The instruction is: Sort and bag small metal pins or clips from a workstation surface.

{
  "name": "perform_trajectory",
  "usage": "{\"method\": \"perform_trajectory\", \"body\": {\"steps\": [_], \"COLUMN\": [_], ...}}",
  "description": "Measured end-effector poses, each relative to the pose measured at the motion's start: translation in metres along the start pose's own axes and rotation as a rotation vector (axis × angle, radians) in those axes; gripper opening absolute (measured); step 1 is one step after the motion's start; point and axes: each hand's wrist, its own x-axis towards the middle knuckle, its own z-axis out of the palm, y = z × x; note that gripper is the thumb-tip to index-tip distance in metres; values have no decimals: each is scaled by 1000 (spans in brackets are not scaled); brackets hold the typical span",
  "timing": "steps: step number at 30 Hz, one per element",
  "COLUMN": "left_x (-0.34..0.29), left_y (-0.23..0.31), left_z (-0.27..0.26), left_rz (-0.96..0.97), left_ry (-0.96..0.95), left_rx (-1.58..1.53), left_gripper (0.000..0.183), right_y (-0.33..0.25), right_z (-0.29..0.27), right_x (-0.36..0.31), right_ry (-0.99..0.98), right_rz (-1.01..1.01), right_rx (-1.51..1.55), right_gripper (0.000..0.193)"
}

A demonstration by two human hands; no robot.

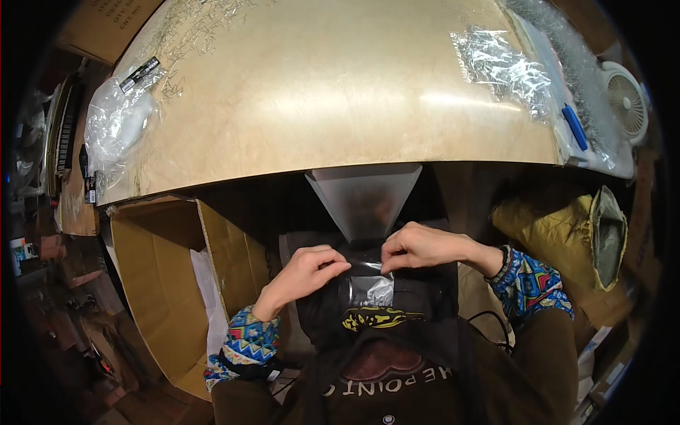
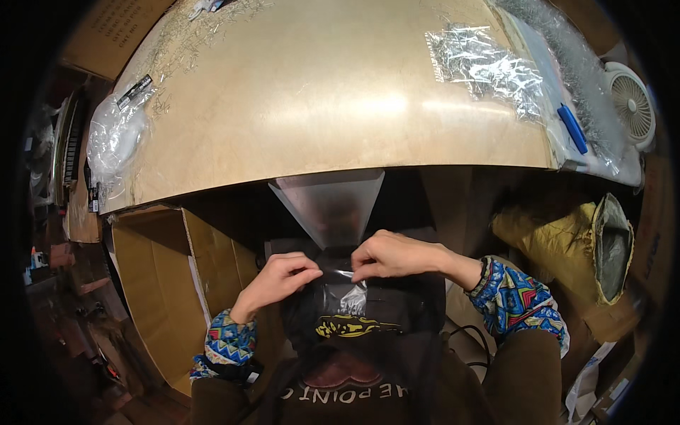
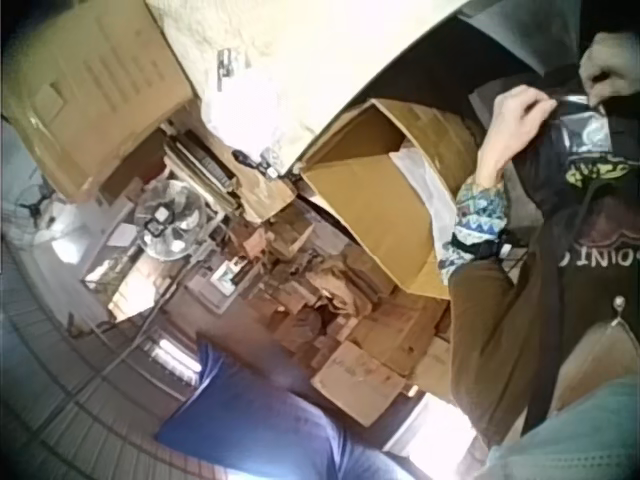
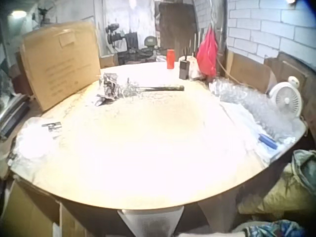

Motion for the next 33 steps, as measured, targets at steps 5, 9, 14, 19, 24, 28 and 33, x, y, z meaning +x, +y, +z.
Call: {"method": "perform_trajectory", "body": {"steps": [5,9,14,19,24,28,33], "left_x": [5,0,8,17,23,19,16], "left_y": [-23,-45,-32,-20,-19,-24,-24], "left_z": [23,45,39,17,18,24,33], "left_rz": [-52,-254,-236,-196,-259,-316,-377], "left_ry": [291,368,382,405,212,213,267], "left_rx": [78,-954,-1202,-1273,-1170,-1075,-1178], "left_gripper": [11,14,19,20,40,19,25], "right_y": [22,13,-42,-86,-112,-108,-129], "right_z": [12,4,-69,-110,-135,-179,-246], "right_x": [-4,-11,-21,-19,43,143,274], "right_ry": [336,358,146,89,371,632,957], "right_rz": [-20,-48,143,81,-198,-407,-258], "right_rx": [-458,-435,-19,-32,-108,-802,-1066], "right_gripper": [17,16,18,21,21,28,49]}}
